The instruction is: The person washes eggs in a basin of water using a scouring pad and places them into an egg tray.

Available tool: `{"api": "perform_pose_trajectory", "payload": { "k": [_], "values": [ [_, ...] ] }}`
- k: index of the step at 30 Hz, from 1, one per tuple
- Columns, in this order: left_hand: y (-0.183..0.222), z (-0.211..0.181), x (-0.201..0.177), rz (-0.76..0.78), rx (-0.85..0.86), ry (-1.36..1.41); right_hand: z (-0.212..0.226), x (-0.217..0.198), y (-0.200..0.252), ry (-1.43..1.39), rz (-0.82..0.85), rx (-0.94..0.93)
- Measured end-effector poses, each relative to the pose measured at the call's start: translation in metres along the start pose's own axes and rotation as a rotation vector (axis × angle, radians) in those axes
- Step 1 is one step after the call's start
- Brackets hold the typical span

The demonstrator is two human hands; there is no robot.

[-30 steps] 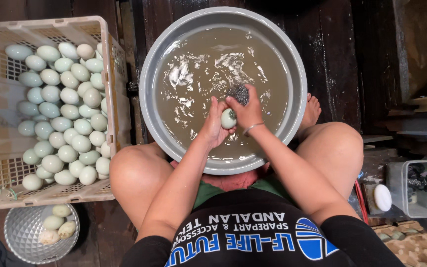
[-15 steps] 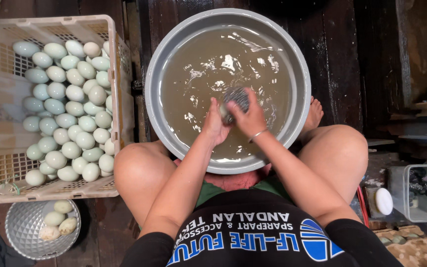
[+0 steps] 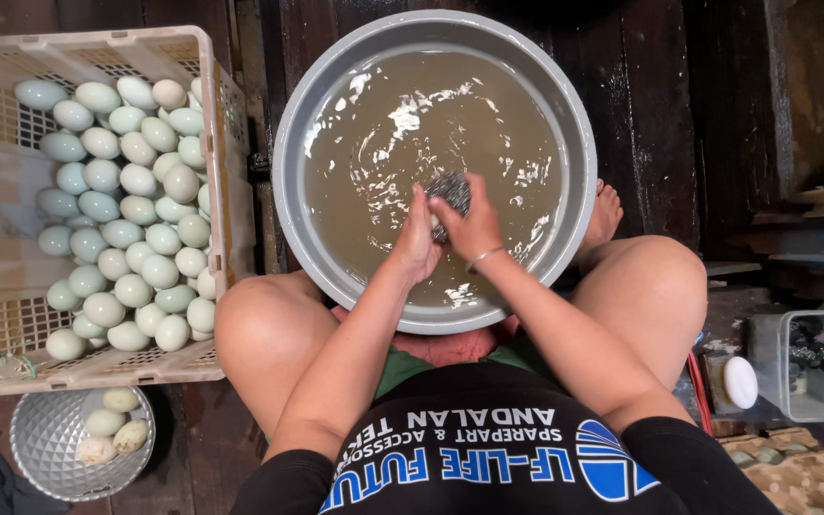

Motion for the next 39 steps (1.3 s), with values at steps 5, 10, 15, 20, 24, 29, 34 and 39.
{"api": "perform_pose_trajectory", "payload": {
  "k": [5, 10, 15, 20, 24, 29, 34, 39],
  "values": [
    [-0.021, 0.017, -0.006, 0.091, 0.043, -0.106, -0.042, -0.012, -0.028, -0.004, 0.033, 0.256],
    [-0.039, 0.025, -0.026, 0.024, 0.031, 0.056, -0.041, -0.031, -0.028, 0.211, 0.04, 0.295],
    [-0.043, 0.018, -0.039, -0.116, 0.057, 0.204, -0.024, -0.038, -0.019, 0.026, -0.042, 0.25],
    [-0.046, 0.032, -0.039, -0.131, 0.054, 0.241, 0.019, -0.003, 0.015, -0.087, -0.021, -0.118],
    [-0.053, 0.036, -0.04, -0.068, 0.038, 0.217, 0.0, -0.014, -0.008, -0.011, -0.012, 0.035],
    [-0.015, -0.027, -0.028, -0.154, 0.29, -0.333, -0.064, -0.027, -0.036, 0.026, -0.1, 0.229],
    [-0.006, -0.04, -0.024, -0.238, 0.513, -0.776, -0.052, -0.035, -0.024, -0.236, -0.145, 0.224],
    [-0.018, -0.018, -0.014, -0.087, 0.535, -0.963, -0.014, 0.006, -0.001, -0.251, 0.043, 0.139]
  ]
}}
Point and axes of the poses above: each hand's wrist, its own y-axis away from the middle knuckle, its own x-axis out of the palm, z = x × y, the point moved 10 cm from there along -y, towards the middle knuckle, and after that the axes turned 3 degrees about y, right-handed, at the moved point
